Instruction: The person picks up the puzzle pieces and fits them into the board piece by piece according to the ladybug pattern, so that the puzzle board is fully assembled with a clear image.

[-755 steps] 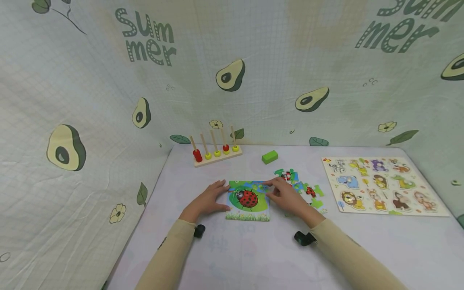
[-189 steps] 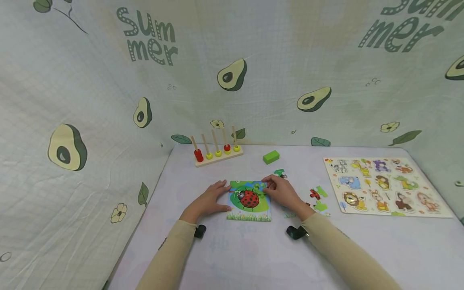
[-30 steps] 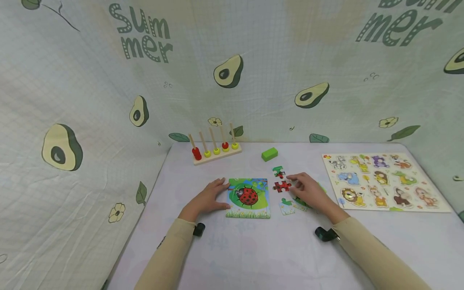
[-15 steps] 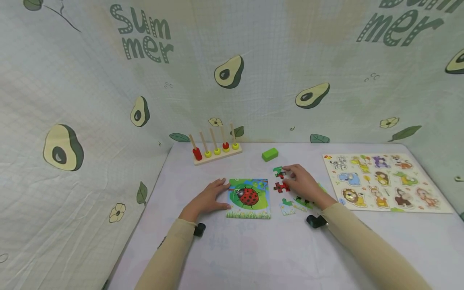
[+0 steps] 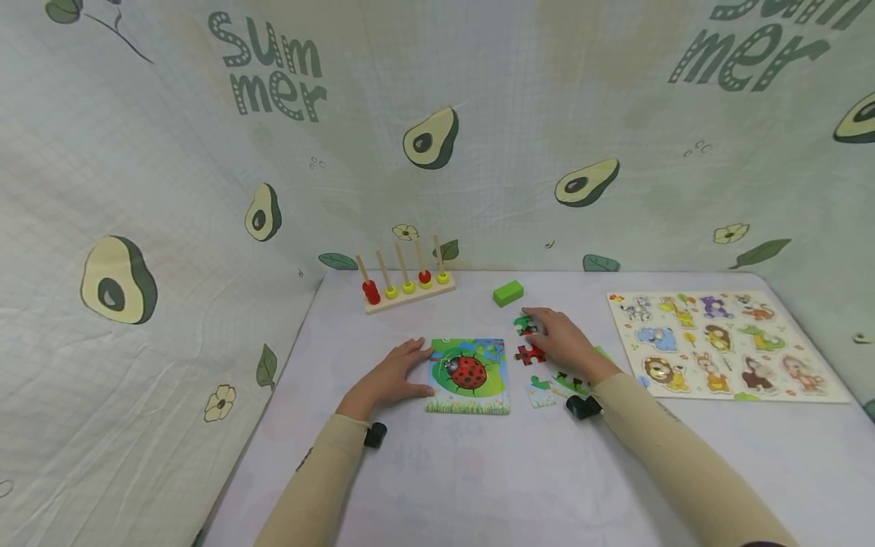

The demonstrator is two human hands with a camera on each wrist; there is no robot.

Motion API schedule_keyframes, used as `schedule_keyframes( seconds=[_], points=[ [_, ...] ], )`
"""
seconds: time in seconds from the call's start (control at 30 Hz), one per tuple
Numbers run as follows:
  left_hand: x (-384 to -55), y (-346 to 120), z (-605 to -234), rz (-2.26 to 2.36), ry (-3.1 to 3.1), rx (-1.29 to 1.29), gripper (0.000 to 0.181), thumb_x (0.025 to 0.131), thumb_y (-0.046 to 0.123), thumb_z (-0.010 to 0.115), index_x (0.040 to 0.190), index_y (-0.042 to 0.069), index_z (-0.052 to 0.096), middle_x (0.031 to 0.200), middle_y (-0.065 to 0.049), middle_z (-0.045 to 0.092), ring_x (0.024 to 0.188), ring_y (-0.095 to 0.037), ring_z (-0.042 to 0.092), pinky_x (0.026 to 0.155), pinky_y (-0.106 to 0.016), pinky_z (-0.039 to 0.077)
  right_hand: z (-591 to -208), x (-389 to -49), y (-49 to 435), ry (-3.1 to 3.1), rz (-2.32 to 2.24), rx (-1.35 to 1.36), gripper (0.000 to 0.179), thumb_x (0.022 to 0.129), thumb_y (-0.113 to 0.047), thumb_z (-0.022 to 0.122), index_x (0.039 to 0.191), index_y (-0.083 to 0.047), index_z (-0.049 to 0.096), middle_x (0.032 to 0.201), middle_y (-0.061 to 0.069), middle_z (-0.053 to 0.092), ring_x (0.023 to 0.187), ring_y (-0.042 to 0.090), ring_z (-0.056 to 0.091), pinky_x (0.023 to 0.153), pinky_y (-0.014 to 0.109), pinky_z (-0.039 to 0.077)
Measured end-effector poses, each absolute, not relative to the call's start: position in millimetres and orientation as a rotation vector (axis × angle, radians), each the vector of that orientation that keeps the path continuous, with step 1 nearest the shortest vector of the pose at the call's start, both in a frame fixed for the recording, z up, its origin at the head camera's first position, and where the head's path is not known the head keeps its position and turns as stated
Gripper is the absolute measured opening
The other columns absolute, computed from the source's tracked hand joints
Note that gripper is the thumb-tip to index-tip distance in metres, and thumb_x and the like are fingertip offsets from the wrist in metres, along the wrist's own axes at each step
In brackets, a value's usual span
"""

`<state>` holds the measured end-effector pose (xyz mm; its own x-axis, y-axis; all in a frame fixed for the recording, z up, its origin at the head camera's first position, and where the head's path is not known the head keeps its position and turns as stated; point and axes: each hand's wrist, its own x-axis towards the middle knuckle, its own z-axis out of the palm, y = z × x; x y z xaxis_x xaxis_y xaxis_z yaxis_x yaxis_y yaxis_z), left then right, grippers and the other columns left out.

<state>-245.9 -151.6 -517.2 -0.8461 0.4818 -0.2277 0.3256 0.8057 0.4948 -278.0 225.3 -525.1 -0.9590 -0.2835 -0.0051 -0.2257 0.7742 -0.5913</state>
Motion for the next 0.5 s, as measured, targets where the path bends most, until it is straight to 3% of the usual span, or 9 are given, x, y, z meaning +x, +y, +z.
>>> schedule_keyframes(
  seconds=[0.17,0.3,0.5],
  points=[
    [-245.5,-152.3,-519.0,0.646,2.646,0.628,0.083,0.088,0.049,0.078,0.158,0.024,0.041,0.169,-0.001,0.022,0.156,-0.027,0.012,0.124,-0.05,0.017,-523.7,-278.6,224.3,2.875,-0.95,-0.415,0.057,0.1,-0.02,0.066,0.152,-0.007,0.046,0.151,0.019,0.044,0.135,0.039,0.045,0.113,0.059,0.036],
    [-246.0,-152.2,-520.4,0.634,2.648,0.63,0.084,0.088,0.05,0.077,0.158,0.025,0.04,0.169,0.0,0.021,0.156,-0.027,0.012,0.124,-0.05,0.017,-524.8,-280.2,224.2,2.877,-0.981,-0.405,0.054,0.099,-0.016,0.067,0.149,-0.005,0.05,0.148,0.018,0.044,0.115,0.034,0.053,0.101,0.054,0.045],
    [-246.8,-153.3,-521.1,0.613,2.661,0.623,0.085,0.087,0.051,0.078,0.158,0.025,0.04,0.169,0.0,0.021,0.156,-0.026,0.012,0.124,-0.05,0.018,-524.5,-283.2,221.7,2.868,-1.018,-0.37,0.052,0.097,-0.016,0.07,0.145,-0.004,0.054,0.146,0.018,0.042,0.112,0.031,0.051,0.099,0.052,0.047]
  ],
)
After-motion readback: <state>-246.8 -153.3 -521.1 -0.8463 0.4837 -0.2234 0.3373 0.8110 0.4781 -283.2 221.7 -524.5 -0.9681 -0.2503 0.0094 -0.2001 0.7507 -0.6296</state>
